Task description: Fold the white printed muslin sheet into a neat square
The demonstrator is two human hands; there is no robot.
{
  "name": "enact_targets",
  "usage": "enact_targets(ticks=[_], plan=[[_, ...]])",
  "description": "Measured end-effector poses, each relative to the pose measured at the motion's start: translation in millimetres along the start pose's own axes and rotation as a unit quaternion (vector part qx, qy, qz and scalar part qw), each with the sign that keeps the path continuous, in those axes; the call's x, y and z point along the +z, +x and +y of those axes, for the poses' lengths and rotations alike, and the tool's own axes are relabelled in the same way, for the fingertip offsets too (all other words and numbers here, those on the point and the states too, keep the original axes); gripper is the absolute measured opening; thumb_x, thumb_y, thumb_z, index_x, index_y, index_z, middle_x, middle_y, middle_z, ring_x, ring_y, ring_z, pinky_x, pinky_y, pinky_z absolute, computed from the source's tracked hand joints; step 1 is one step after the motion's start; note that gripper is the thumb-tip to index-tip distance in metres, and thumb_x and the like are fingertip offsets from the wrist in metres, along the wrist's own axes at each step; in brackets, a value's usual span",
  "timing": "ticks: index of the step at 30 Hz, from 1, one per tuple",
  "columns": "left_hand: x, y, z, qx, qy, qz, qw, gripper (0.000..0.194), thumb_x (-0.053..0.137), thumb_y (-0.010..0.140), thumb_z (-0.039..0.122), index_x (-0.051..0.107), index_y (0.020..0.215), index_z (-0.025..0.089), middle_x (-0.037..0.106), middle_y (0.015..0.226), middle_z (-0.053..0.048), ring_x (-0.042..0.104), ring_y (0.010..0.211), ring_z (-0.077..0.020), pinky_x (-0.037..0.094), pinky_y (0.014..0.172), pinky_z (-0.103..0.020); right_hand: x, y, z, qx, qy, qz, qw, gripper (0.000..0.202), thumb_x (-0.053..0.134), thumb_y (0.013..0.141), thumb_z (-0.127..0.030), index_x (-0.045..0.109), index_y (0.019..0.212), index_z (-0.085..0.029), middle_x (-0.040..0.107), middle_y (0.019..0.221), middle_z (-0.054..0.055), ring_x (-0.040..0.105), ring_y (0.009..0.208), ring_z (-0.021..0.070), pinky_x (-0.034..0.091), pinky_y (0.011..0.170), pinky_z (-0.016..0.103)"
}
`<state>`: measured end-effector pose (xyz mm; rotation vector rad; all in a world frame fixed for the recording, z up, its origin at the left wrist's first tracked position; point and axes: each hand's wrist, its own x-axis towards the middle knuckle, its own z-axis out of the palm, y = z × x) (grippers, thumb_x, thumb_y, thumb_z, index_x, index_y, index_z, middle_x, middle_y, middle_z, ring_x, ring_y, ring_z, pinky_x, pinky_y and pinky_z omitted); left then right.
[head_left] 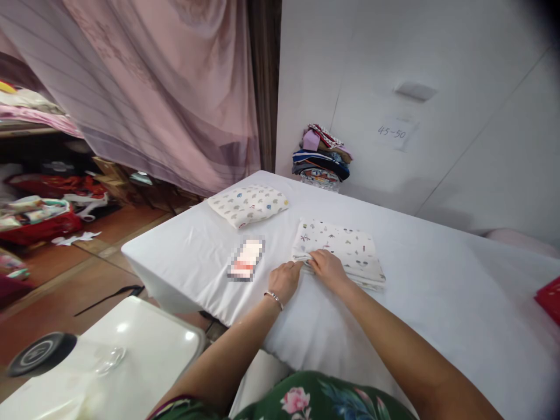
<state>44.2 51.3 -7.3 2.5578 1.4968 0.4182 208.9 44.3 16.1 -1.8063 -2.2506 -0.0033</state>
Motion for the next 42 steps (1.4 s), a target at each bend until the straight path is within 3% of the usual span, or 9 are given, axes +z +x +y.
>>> enact_targets(ticks=[4, 8, 12, 16, 20, 25, 28, 32, 42], plan=[[-2.0, 0, 1, -0.003, -0.012, 0.014, 1.000, 0.030, 0.030, 0.089, 0.027, 0.054, 0.106, 0.027, 0.060, 0.086, -0.004, 0.056, 0.079, -0.0161, 0.036, 0.059, -0.026, -1, 0, 0, -0.004, 0.009, 0.001, 1.000, 0.025, 0.036, 0.090, -0.032, 0.056, 0.099, -0.020, 0.058, 0.090, 0.004, 0.049, 0.085, 0.0156, 0.034, 0.072, 0.025], [-1.4, 4, -3, -0.055, -0.049, 0.057, 0.996, 0.023, 0.036, 0.087, 0.031, 0.055, 0.095, 0.023, 0.060, 0.085, -0.003, 0.057, 0.079, -0.0154, 0.036, 0.059, -0.025, -2, -2, 0, -0.012, 0.019, 0.004, 1.000, 0.026, 0.036, 0.090, -0.033, 0.056, 0.101, -0.019, 0.058, 0.090, 0.004, 0.049, 0.087, 0.0157, 0.034, 0.074, 0.025], [1.5, 9, -9, -0.087, -0.073, 0.106, 0.988, 0.028, 0.046, 0.081, 0.039, 0.050, 0.100, 0.019, 0.058, 0.090, -0.005, 0.057, 0.079, -0.0173, 0.038, 0.057, -0.026, 0, -2, 0, -0.007, 0.024, 0.004, 1.000, 0.027, 0.037, 0.090, -0.032, 0.055, 0.105, -0.020, 0.058, 0.092, 0.005, 0.050, 0.088, 0.0164, 0.035, 0.076, 0.026], [0.3, 12, -11, -0.043, -0.076, 0.166, 0.982, 0.044, 0.052, 0.077, 0.031, 0.041, 0.118, 0.019, 0.051, 0.113, -0.009, 0.052, 0.099, -0.0201, 0.043, 0.071, -0.028, 2, -1, 0, -0.008, 0.021, -0.001, 1.000, 0.028, 0.037, 0.089, -0.032, 0.055, 0.107, -0.019, 0.058, 0.095, 0.006, 0.049, 0.091, 0.0171, 0.035, 0.079, 0.027], [-3.9, 14, -16, 0.039, -0.048, 0.131, 0.989, 0.033, 0.047, 0.081, 0.025, 0.049, 0.115, 0.025, 0.053, 0.112, -0.005, 0.050, 0.100, -0.0184, 0.042, 0.080, -0.030, -1, -4, 0, -0.018, 0.025, 0.012, 0.999, 0.028, 0.040, 0.088, -0.031, 0.053, 0.110, -0.019, 0.058, 0.097, 0.007, 0.049, 0.091, 0.0181, 0.035, 0.080, 0.028], [-8.5, 23, -26, 0.057, -0.047, 0.090, 0.993, 0.027, 0.042, 0.085, 0.029, 0.055, 0.109, 0.025, 0.060, 0.102, -0.003, 0.052, 0.094, -0.0167, 0.042, 0.078, -0.028, 1, -20, -8, -0.044, 0.036, 0.103, 0.993, 0.027, 0.038, 0.088, -0.025, 0.054, 0.108, -0.018, 0.055, 0.109, 0.009, 0.047, 0.099, 0.0199, 0.033, 0.084, 0.031], [-9.3, 27, -28, 0.057, -0.053, 0.083, 0.993, 0.026, 0.042, 0.085, 0.029, 0.057, 0.107, 0.024, 0.061, 0.097, -0.003, 0.052, 0.091, -0.0167, 0.042, 0.077, -0.028, 10, -30, -14, -0.045, 0.038, 0.052, 0.997, 0.026, 0.035, 0.089, -0.026, 0.058, 0.100, -0.019, 0.062, 0.092, 0.006, 0.054, 0.085, 0.0173, 0.037, 0.075, 0.027], [-7.4, 29, -28, 0.061, -0.060, 0.097, 0.992, 0.026, 0.041, 0.086, 0.029, 0.056, 0.106, 0.022, 0.062, 0.093, -0.005, 0.052, 0.089, -0.0177, 0.041, 0.076, -0.029, 19, -30, -20, 0.027, 0.011, -0.027, 0.999, 0.031, 0.031, 0.090, -0.025, 0.053, 0.111, -0.021, 0.066, 0.085, 0.005, 0.059, 0.074, 0.0165, 0.040, 0.065, 0.025], [1.7, 28, -28, 0.027, -0.103, 0.119, 0.987, 0.033, 0.043, 0.085, 0.031, 0.049, 0.116, 0.021, 0.062, 0.095, -0.004, 0.053, 0.090, -0.0165, 0.042, 0.078, -0.029, 14, -12, -36, 0.069, -0.024, -0.052, 0.996, 0.034, 0.026, 0.090, -0.024, 0.046, 0.118, -0.023, 0.067, 0.078, 0.006, 0.062, 0.070, 0.0190, 0.042, 0.066, 0.028]])
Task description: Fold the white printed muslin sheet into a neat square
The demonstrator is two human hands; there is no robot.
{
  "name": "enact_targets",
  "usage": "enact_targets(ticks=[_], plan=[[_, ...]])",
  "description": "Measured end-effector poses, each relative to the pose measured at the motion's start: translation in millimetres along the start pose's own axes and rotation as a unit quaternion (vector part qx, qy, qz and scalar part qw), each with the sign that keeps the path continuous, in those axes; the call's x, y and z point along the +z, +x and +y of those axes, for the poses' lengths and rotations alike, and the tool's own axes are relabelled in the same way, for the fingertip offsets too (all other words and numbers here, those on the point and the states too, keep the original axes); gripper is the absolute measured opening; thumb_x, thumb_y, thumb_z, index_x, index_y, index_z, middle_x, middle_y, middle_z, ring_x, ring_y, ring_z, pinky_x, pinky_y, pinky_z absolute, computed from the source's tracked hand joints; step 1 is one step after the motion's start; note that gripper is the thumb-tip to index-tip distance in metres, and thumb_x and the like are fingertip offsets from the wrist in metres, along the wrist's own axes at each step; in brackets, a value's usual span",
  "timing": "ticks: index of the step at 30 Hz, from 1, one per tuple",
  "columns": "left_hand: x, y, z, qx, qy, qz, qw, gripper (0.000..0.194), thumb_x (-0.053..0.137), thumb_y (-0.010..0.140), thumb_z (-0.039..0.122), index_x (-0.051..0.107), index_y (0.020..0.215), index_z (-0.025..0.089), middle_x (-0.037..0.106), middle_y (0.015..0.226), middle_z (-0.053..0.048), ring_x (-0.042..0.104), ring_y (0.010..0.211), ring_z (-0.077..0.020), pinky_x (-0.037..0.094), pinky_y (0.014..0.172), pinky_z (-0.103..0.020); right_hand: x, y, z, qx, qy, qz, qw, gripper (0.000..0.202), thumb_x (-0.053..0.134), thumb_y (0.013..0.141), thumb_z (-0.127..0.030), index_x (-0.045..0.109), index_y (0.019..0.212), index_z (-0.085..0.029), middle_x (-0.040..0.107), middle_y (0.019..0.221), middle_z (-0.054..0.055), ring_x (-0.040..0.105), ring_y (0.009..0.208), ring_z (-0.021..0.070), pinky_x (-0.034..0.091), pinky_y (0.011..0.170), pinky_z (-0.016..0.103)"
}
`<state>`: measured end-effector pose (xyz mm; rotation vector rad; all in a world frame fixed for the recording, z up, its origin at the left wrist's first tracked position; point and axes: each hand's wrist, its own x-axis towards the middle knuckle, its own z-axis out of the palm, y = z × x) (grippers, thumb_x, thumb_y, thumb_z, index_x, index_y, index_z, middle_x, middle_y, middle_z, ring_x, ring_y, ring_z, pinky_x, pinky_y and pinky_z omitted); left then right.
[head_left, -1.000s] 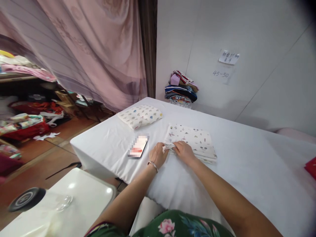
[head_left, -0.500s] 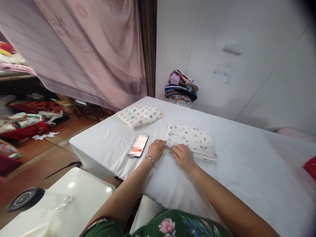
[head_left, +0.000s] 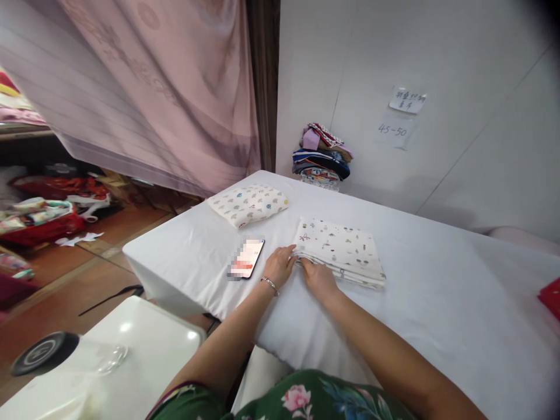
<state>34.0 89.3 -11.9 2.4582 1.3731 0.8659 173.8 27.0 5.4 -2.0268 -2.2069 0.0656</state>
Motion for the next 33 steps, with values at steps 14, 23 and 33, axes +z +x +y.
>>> enact_targets(ticks=[14, 23, 33], plan=[[5.6, -4, -4, -0.035, -0.054, 0.006, 0.998, 0.031, 0.048, 0.081, 0.025, 0.051, 0.112, 0.021, 0.061, 0.105, -0.004, 0.053, 0.098, -0.0164, 0.043, 0.085, -0.030, 8, 15, -6, 0.014, 0.024, -0.001, 1.000, 0.033, 0.030, 0.090, -0.031, 0.062, 0.098, -0.024, 0.068, 0.080, 0.007, 0.062, 0.071, 0.0189, 0.041, 0.064, 0.027], [3.4, -9, 1, 0.011, -0.064, 0.038, 0.997, 0.025, 0.045, 0.083, 0.025, 0.054, 0.106, 0.020, 0.060, 0.101, -0.004, 0.053, 0.096, -0.0150, 0.043, 0.085, -0.029, 22, 7, 0, 0.023, 0.256, 0.093, 0.962, 0.030, 0.036, 0.086, -0.029, 0.064, 0.095, -0.024, 0.068, 0.085, 0.000, 0.060, 0.077, 0.0152, 0.043, 0.070, 0.025], [-2.7, -16, 6, -0.047, -0.094, 0.016, 0.994, 0.030, 0.047, 0.078, 0.019, 0.056, 0.106, 0.024, 0.055, 0.105, -0.002, 0.057, 0.085, -0.0124, 0.047, 0.076, -0.025, 22, -2, 3, 0.002, 0.327, 0.099, 0.940, 0.028, 0.039, 0.084, -0.033, 0.065, 0.088, -0.023, 0.066, 0.075, -0.001, 0.058, 0.067, 0.0150, 0.043, 0.066, 0.025]])
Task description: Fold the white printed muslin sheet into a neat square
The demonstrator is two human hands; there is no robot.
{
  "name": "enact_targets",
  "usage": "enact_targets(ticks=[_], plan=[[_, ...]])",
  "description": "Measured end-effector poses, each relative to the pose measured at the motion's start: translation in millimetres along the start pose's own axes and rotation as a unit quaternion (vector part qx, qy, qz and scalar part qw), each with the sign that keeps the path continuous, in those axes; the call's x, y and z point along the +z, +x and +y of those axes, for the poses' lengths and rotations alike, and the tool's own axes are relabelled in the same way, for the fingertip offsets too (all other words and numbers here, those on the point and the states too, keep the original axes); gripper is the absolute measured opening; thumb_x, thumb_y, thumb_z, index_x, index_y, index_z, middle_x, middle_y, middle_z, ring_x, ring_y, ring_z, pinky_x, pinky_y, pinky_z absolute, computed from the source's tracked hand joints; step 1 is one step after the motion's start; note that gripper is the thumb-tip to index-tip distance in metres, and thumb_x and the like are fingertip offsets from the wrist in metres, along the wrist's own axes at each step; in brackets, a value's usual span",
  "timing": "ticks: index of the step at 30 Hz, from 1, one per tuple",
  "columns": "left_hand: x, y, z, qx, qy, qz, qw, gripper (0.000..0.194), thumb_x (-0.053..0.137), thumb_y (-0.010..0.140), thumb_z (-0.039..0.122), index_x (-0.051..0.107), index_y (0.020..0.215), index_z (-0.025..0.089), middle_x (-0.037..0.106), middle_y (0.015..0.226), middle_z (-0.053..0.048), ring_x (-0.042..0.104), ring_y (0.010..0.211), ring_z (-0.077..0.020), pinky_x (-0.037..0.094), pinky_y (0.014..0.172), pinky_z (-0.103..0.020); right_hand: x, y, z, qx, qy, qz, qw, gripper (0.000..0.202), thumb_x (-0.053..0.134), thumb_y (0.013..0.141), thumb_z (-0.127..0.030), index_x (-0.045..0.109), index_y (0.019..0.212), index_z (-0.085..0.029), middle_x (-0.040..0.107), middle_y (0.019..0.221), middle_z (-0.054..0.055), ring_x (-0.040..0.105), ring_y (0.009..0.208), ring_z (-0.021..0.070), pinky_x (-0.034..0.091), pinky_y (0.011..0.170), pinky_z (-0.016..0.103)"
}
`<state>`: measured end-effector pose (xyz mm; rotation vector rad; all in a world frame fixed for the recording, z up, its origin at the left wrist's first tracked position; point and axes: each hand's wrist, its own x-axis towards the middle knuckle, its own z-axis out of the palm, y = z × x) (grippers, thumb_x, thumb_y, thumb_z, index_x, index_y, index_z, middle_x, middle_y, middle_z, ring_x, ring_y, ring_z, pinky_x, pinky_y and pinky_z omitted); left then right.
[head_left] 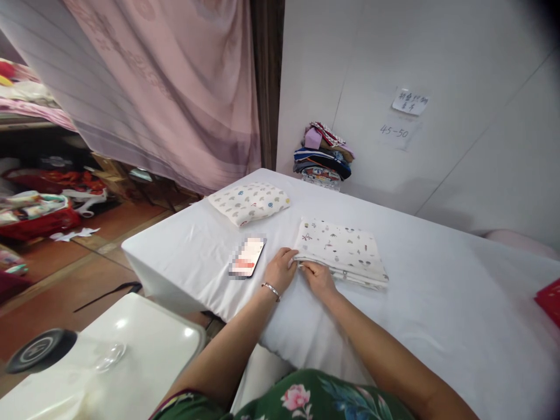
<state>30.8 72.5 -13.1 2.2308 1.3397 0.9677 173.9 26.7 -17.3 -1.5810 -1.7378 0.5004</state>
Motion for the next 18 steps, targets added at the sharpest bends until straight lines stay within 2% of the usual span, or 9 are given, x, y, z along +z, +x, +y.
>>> enact_targets(ticks=[7, 11, 15, 18], plan=[[2.4, -2, -3, 0.004, -0.017, -0.004, 1.000, 0.032, 0.046, 0.078, 0.017, 0.054, 0.107, 0.024, 0.053, 0.105, -0.002, 0.057, 0.082, -0.0113, 0.048, 0.073, -0.024, 3, 1, -4, -0.014, 0.046, 0.033, 0.998, 0.027, 0.042, 0.082, -0.031, 0.066, 0.090, -0.024, 0.066, 0.072, 0.000, 0.057, 0.065, 0.0152, 0.042, 0.065, 0.026], [4.1, -4, -2, 0.000, -0.019, -0.011, 1.000, 0.033, 0.046, 0.078, 0.017, 0.053, 0.109, 0.025, 0.051, 0.108, -0.002, 0.057, 0.081, -0.0106, 0.048, 0.073, -0.024, 4, 2, -5, 0.009, 0.086, 0.036, 0.996, 0.026, 0.043, 0.081, -0.032, 0.067, 0.086, -0.023, 0.064, 0.066, -0.001, 0.056, 0.061, 0.0153, 0.043, 0.062, 0.026], [3.0, -8, 8, -0.030, -0.017, -0.001, 0.999, 0.042, 0.051, 0.073, 0.017, 0.045, 0.115, 0.023, 0.046, 0.114, -0.004, 0.057, 0.080, -0.0103, 0.047, 0.066, -0.023, 4, 3, -4, 0.029, 0.098, 0.020, 0.995, 0.025, 0.044, 0.080, -0.031, 0.067, 0.085, -0.024, 0.063, 0.062, -0.001, 0.055, 0.061, 0.0158, 0.043, 0.060, 0.026], [0.4, -12, 17, -0.071, 0.011, 0.027, 0.997, 0.036, 0.054, 0.073, 0.023, 0.046, 0.108, 0.020, 0.049, 0.106, -0.004, 0.056, 0.074, -0.0104, 0.044, 0.061, -0.023, 3, 3, -3, 0.027, 0.087, 0.014, 0.996, 0.026, 0.043, 0.079, -0.032, 0.067, 0.086, -0.024, 0.063, 0.062, -0.001, 0.056, 0.063, 0.0165, 0.043, 0.060, 0.027]])
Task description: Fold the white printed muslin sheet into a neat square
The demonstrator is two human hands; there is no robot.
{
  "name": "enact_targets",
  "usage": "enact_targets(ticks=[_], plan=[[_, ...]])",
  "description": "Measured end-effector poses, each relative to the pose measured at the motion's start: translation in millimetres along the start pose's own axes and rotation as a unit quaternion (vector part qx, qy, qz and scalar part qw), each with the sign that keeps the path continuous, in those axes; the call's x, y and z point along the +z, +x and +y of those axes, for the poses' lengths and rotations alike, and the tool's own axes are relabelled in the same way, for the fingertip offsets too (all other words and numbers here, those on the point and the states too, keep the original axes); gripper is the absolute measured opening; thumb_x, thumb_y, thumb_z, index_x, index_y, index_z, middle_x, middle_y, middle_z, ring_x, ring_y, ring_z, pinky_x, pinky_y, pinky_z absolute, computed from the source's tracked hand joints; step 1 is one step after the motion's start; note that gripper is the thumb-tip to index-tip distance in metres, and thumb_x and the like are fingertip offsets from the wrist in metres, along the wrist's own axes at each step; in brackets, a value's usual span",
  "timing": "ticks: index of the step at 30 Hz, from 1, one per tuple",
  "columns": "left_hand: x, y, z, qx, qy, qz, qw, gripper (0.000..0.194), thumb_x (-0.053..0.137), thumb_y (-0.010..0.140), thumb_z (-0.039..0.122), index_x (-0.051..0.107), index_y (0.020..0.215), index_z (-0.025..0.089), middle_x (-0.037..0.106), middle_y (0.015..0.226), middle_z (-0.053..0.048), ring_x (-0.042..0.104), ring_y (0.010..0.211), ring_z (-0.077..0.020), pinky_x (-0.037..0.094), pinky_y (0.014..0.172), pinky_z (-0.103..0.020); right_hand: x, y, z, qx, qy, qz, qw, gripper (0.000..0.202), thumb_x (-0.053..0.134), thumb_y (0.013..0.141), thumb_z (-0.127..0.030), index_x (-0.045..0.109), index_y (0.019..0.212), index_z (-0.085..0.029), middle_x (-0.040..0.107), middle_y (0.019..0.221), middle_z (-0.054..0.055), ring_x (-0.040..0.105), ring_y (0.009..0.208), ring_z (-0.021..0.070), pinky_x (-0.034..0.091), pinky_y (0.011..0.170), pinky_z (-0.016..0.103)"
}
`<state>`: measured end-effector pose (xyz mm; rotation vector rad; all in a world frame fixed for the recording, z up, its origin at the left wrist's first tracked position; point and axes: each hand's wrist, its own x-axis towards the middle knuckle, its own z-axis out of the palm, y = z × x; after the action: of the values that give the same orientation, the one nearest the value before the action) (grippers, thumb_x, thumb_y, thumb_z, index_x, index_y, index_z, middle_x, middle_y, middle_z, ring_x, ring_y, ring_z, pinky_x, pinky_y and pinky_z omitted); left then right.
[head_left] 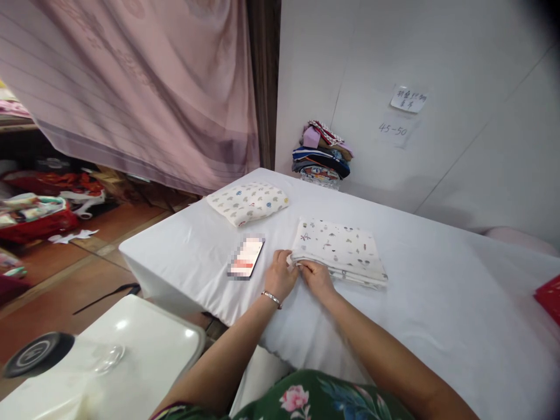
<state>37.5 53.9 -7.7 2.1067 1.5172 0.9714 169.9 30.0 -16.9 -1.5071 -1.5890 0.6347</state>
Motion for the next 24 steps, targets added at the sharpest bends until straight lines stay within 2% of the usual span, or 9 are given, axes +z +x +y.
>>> enact_targets(ticks=[2, 5, 9, 14, 17, 19, 24], plan=[[-1.8, -3, 3, -0.026, 0.025, 0.002, 0.999, 0.025, 0.054, 0.074, 0.028, 0.049, 0.096, 0.019, 0.052, 0.096, -0.003, 0.055, 0.068, -0.0101, 0.041, 0.058, -0.023, 0, 0, -1, 0.001, -0.007, 0.003, 1.000, 0.027, 0.042, 0.080, -0.032, 0.067, 0.087, -0.024, 0.064, 0.063, -0.001, 0.056, 0.063, 0.0168, 0.043, 0.060, 0.027], [-3.0, -5, 4, -0.043, 0.048, -0.032, 0.997, 0.013, 0.052, 0.076, 0.030, 0.054, 0.083, 0.019, 0.054, 0.087, -0.001, 0.054, 0.066, -0.0098, 0.038, 0.058, -0.023, 0, -1, -3, 0.003, -0.019, 0.004, 1.000, 0.027, 0.041, 0.080, -0.031, 0.066, 0.087, -0.023, 0.065, 0.066, 0.000, 0.057, 0.064, 0.0167, 0.043, 0.060, 0.026], [-1.0, -4, 3, -0.056, 0.052, -0.070, 0.995, 0.013, 0.051, 0.078, 0.030, 0.059, 0.083, 0.021, 0.056, 0.085, 0.000, 0.055, 0.070, -0.0100, 0.035, 0.058, -0.022, -1, -1, -7, -0.002, -0.035, -0.002, 0.999, 0.026, 0.041, 0.081, -0.030, 0.065, 0.088, -0.024, 0.066, 0.071, 0.000, 0.057, 0.065, 0.0161, 0.042, 0.061, 0.026], [5.0, 1, 4, -0.069, 0.065, -0.066, 0.993, 0.015, 0.049, 0.079, 0.029, 0.061, 0.078, 0.020, 0.058, 0.084, -0.001, 0.055, 0.071, -0.0107, 0.034, 0.058, -0.022, -2, -3, -8, -0.013, -0.063, -0.023, 0.998, 0.027, 0.039, 0.084, -0.029, 0.063, 0.095, -0.026, 0.067, 0.084, -0.001, 0.060, 0.075, 0.0154, 0.043, 0.068, 0.025], [5.6, 2, 3, -0.073, 0.049, -0.064, 0.994, 0.014, 0.048, 0.078, 0.027, 0.060, 0.075, 0.019, 0.058, 0.081, -0.001, 0.054, 0.068, -0.0101, 0.034, 0.057, -0.021, -4, -7, -6, -0.001, -0.121, -0.039, 0.992, 0.029, 0.040, 0.084, -0.028, 0.059, 0.106, -0.026, 0.067, 0.094, 0.000, 0.060, 0.082, 0.0159, 0.043, 0.070, 0.025], [3.7, 3, 2, -0.079, 0.027, -0.062, 0.995, 0.010, 0.050, 0.075, 0.023, 0.059, 0.072, 0.019, 0.059, 0.078, 0.000, 0.053, 0.066, -0.0097, 0.035, 0.057, -0.021, -7, -11, -4, 0.020, -0.195, -0.046, 0.979, 0.031, 0.040, 0.084, -0.028, 0.056, 0.111, -0.027, 0.067, 0.092, 0.001, 0.061, 0.081, 0.0168, 0.042, 0.068, 0.025], [-1.8, 4, 2, -0.135, -0.022, -0.073, 0.988, 0.006, 0.052, 0.069, 0.019, 0.057, 0.071, 0.018, 0.060, 0.071, 0.000, 0.053, 0.064, -0.0103, 0.037, 0.059, -0.021, -18, -18, -2, 0.062, -0.367, -0.072, 0.925, 0.032, 0.036, 0.087, -0.029, 0.051, 0.115, -0.027, 0.067, 0.080, 0.003, 0.061, 0.073, 0.0176, 0.039, 0.063, 0.025]])
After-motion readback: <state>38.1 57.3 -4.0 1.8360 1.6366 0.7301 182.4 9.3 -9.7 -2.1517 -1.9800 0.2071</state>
